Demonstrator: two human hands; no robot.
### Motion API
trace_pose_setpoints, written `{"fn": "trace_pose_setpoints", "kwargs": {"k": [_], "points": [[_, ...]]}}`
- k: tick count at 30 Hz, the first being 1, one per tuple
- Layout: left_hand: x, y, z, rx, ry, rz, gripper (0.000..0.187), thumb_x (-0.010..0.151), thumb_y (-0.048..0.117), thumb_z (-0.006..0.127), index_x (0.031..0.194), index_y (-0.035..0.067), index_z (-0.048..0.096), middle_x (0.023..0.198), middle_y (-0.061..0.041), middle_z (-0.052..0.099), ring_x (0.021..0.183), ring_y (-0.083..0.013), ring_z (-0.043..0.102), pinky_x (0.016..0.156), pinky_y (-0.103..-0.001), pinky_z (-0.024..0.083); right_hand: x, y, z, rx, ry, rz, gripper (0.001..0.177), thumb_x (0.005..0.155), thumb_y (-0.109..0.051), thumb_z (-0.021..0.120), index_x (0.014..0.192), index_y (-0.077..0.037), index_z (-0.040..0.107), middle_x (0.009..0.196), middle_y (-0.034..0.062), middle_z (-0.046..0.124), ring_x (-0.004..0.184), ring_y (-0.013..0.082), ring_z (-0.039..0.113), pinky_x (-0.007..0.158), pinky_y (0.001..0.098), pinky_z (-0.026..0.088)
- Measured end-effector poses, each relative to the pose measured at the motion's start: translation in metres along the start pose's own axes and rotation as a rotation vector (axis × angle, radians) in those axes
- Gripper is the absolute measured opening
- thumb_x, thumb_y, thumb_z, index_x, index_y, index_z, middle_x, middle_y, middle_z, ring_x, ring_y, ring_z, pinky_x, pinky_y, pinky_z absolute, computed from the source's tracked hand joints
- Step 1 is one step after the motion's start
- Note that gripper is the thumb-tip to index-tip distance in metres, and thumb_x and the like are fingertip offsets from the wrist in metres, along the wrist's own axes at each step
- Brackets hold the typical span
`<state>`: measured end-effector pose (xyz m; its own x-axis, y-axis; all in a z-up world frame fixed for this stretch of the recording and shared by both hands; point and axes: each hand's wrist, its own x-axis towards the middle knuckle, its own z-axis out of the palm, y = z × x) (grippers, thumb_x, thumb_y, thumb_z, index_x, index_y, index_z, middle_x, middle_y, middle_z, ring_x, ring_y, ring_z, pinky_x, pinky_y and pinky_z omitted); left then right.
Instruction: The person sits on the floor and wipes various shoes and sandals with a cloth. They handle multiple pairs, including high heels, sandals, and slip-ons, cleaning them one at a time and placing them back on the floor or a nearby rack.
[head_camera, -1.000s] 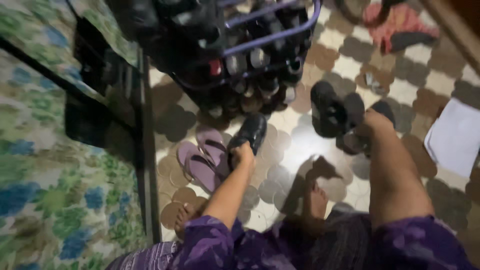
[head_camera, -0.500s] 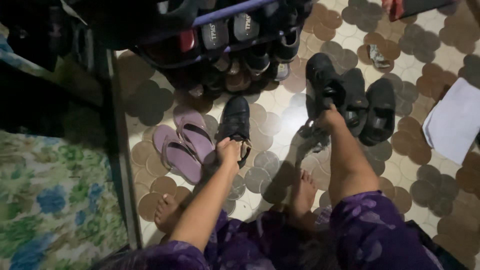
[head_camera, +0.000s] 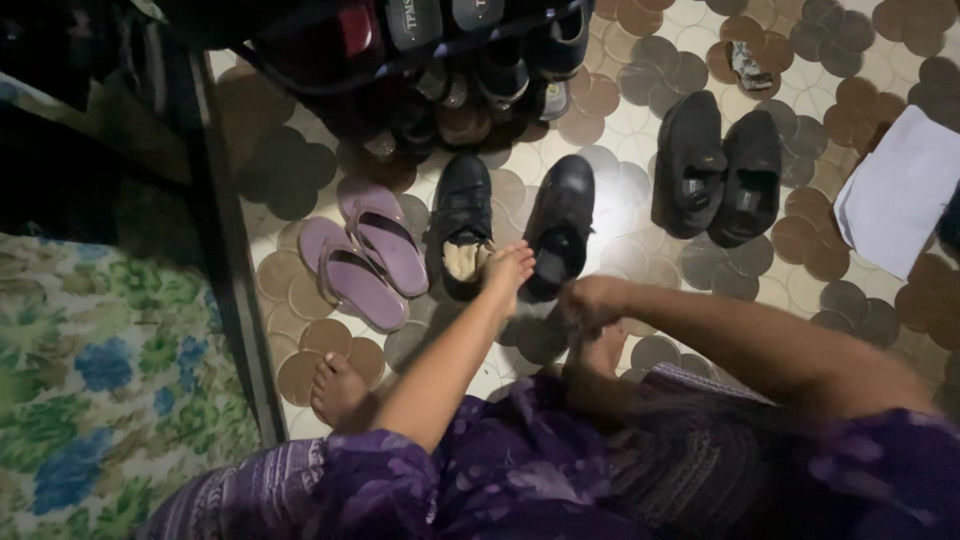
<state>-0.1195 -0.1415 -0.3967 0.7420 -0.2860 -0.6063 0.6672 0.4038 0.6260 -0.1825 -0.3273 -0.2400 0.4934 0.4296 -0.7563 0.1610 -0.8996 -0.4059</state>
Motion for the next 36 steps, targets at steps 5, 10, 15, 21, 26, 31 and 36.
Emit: {"fn": "trace_pose_setpoints", "kwargs": {"k": [5,10,15,21,26,31,36], "points": [[0.008,-0.033,0.038,0.006,0.117,-0.255,0.064,0.093,0.047,0.057,0.139,0.003,0.054,0.123,-0.013,0.059,0.108,-0.0234,0.056,0.091,-0.037,0.044,-0.093,-0.054,-0.037,0.009,0.102,-0.065,0.042,0.066,-0.016,0.079,0.108,-0.014,0.074,0.109,0.0100,0.073,0.101,0.0300,0.068,0.086,0.0413,0.054],[0.034,-0.042,0.061,-0.158,0.243,-0.429,0.113,0.084,0.088,0.054,0.158,0.005,0.035,0.160,-0.021,0.036,0.149,-0.0309,0.034,0.123,-0.045,0.022,-0.121,-0.030,-0.055,0.135,0.233,0.176,0.030,0.082,-0.018,0.067,0.110,-0.011,0.071,0.114,0.0102,0.071,0.101,0.0307,0.071,0.089,0.0412,0.056],[0.045,-0.050,0.069,-0.285,0.172,-0.301,0.115,0.072,0.082,0.064,0.154,0.006,0.037,0.157,-0.015,0.044,0.148,-0.0326,0.040,0.124,-0.047,0.022,-0.123,0.001,-0.056,-0.006,0.381,0.127,0.023,0.087,-0.018,0.062,0.107,-0.011,0.071,0.114,0.0129,0.070,0.103,0.0330,0.069,0.090,0.0441,0.055],[0.063,-0.030,0.058,-0.298,0.126,-0.328,0.112,0.077,0.086,0.058,0.154,0.005,0.039,0.155,-0.016,0.048,0.145,-0.0317,0.043,0.121,-0.048,0.025,-0.122,-0.028,-0.084,0.120,0.159,0.406,0.056,0.073,-0.019,0.079,0.124,-0.017,0.056,0.111,0.0142,0.070,0.096,0.0349,0.073,0.082,0.0477,0.061],[0.070,-0.014,0.063,-0.222,0.175,-0.404,0.097,0.081,0.072,0.066,0.153,0.013,0.041,0.152,-0.016,0.050,0.145,-0.0316,0.044,0.122,-0.052,0.027,-0.104,-0.013,-0.072,0.053,0.377,0.261,0.061,0.080,-0.016,0.072,0.136,-0.016,0.048,0.103,0.0213,0.074,0.095,0.0400,0.070,0.081,0.0481,0.054],[0.054,0.000,0.063,-0.239,0.094,-0.291,0.073,0.085,0.050,0.068,0.146,0.014,0.050,0.144,-0.009,0.057,0.137,-0.0276,0.049,0.122,-0.052,0.018,-0.118,-0.006,-0.076,0.216,0.415,0.102,0.076,0.068,-0.033,0.087,0.132,-0.014,0.049,0.107,0.0200,0.068,0.094,0.0360,0.070,0.072,0.0444,0.059],[0.005,0.052,0.054,-0.484,-0.129,-0.203,0.057,0.089,0.040,0.067,0.136,0.009,0.060,0.129,-0.011,0.067,0.120,-0.0298,0.060,0.112,-0.047,0.034,-0.128,-0.011,-0.093,0.076,0.396,0.123,0.056,0.061,-0.035,0.091,0.105,-0.008,0.069,0.095,0.0164,0.076,0.086,0.0302,0.074,0.075,0.0407,0.060]]}}
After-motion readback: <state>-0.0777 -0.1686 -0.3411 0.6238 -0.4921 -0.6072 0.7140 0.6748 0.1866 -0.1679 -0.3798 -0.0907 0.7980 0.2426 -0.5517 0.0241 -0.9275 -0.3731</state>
